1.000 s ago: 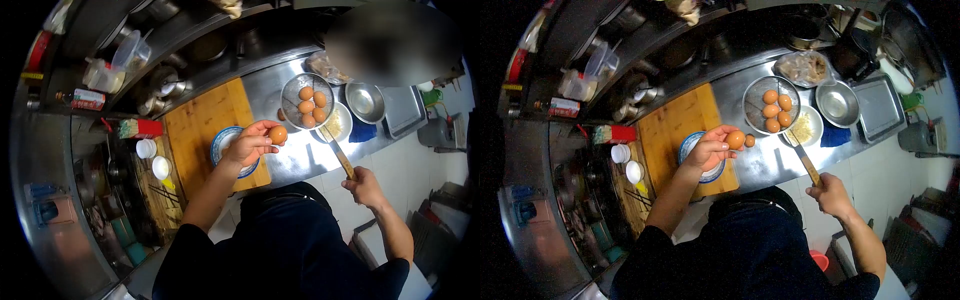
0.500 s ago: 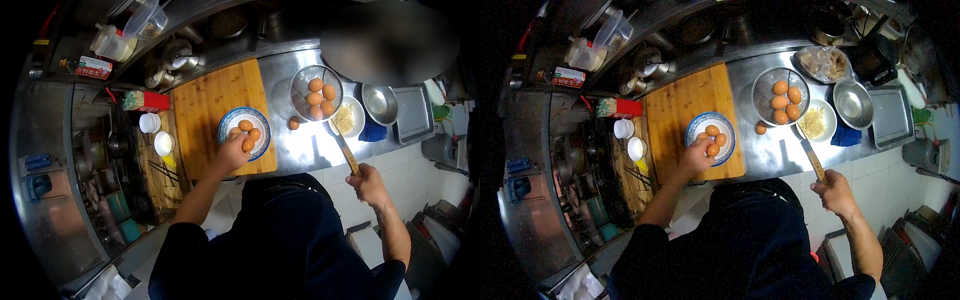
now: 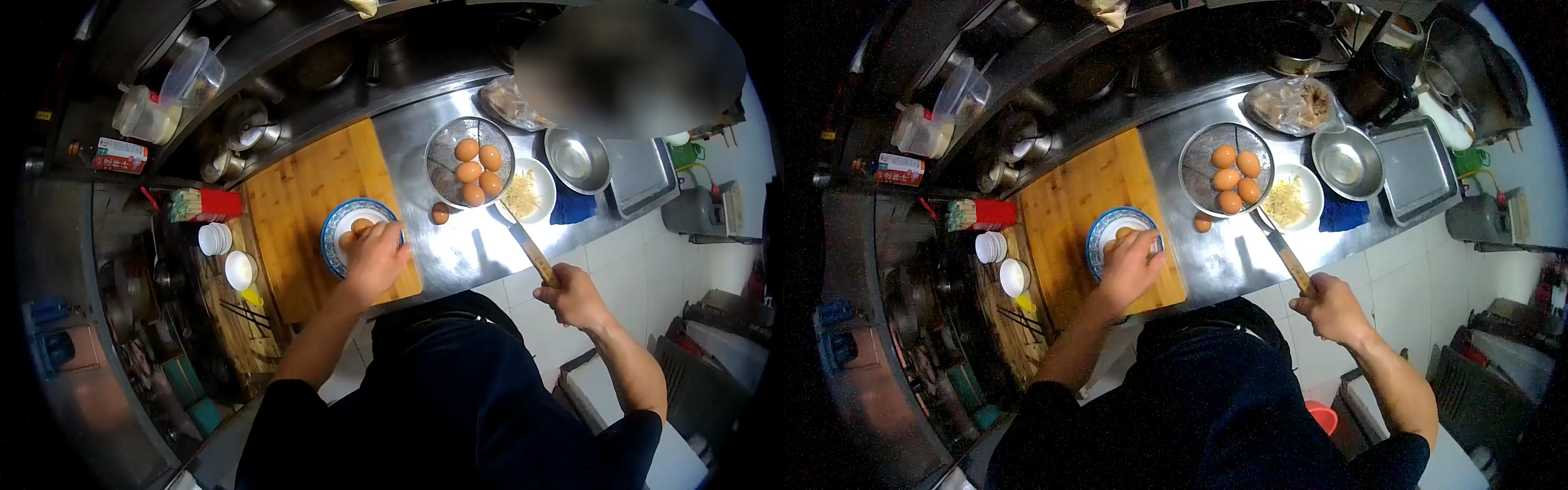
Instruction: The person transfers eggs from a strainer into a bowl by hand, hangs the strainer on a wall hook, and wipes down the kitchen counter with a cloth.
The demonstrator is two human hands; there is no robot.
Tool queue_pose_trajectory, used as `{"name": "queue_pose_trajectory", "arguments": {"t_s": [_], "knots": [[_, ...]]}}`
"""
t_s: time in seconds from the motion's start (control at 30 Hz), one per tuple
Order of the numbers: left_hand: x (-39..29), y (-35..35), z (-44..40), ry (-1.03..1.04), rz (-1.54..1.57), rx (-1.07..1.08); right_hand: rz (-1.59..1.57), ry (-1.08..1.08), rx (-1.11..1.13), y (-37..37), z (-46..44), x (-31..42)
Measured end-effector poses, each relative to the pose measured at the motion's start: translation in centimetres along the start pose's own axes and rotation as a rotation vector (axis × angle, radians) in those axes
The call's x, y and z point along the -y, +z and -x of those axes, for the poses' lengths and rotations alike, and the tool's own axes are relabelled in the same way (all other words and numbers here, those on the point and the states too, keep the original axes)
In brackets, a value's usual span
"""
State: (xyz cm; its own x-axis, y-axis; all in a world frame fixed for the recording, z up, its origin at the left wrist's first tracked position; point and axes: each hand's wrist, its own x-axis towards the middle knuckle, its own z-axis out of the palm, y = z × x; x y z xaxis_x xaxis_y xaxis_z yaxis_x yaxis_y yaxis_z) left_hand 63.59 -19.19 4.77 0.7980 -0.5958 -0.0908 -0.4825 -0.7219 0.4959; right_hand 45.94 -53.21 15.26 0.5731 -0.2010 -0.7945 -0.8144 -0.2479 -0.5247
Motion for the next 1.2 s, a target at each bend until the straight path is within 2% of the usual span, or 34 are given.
{"name": "queue_pose_trajectory", "arguments": {"t_s": [0.03,0.1,0.2,0.3,0.33,0.37,0.5,0.57,0.63,0.67,0.73,0.77,0.83,0.87,1.0,1.07,1.1,1.17,1.2], "knots": [[-1.8,0.3,-1.5,0.018,0.041,-0.066,0.016,0.012,-0.005,0.1,0.1,0.2],[-6.5,0.2,-5.1,0.027,0.029,-0.001,0.028,0.023,-0.017,0.2,0.3,0.5],[-9.8,2.0,-8.9,0.087,-0.058,0.043,0.041,0.006,-0.031,0.4,0.6,0.6],[-10.5,2.7,-11.2,0.065,-0.128,0.163,0.073,0.001,-0.040,0.6,0.6,0.2],[-10.0,3.2,-11.4,0.121,-0.097,0.051,0.122,-0.056,-0.054,0.7,0.3,-0.5],[-9.6,3.7,-11.6,0.127,-0.099,0.052,0.171,-0.114,-0.066,0.7,0.2,-0.9],[-8.6,3.2,-11.2,0.083,-0.060,0.062,0.184,-0.117,-0.068,0.5,0.4,-0.6],[-7.2,3.0,-10.8,0.057,-0.042,0.092,0.118,-0.013,-0.029,0.3,0.7,0.2],[-4.3,4.2,-10.1,-0.133,0.778,0.245,0.088,-0.027,-0.033,0.2,0.6,-0.1],[-4.2,2.5,-9.4,-0.138,0.771,0.239,0.062,-0.040,-0.037,0.2,0.6,-0.1],[-4.1,-0.9,-8.0,-0.340,1.467,0.385,0.025,-0.017,-0.011,0.0,0.8,0.4],[-3.2,-1.0,-7.6,-0.344,1.462,0.369,-0.012,0.014,0.006,-0.1,0.7,0.6],[-1.2,-0.5,-6.7,-0.269,1.742,0.451,-0.023,0.014,0.017,0.0,0.4,0.5],[-0.5,-0.4,-6.2,-0.234,1.784,0.442,-0.012,0.021,0.013,-0.1,0.5,0.6],[1.3,-1.4,-3.8,-0.227,1.809,0.347,0.038,0.050,-0.001,-0.1,1.4,2.5],[3.2,-3.5,-1.8,-0.384,1.514,0.239,0.010,0.024,0.002,-0.1,1.0,1.4],[4.5,-4.0,-0.8,-0.401,1.517,0.225,-0.030,0.007,-0.003,-0.1,0.7,0.7],[7.6,-4.0,1.0,-0.392,1.108,0.063,-0.007,0.000,0.010,-0.1,0.7,0.5],[9.1,-3.6,2.0,-0.402,1.109,0.057,-0.033,0.007,0.002,-0.1,0.7,0.5]]}}
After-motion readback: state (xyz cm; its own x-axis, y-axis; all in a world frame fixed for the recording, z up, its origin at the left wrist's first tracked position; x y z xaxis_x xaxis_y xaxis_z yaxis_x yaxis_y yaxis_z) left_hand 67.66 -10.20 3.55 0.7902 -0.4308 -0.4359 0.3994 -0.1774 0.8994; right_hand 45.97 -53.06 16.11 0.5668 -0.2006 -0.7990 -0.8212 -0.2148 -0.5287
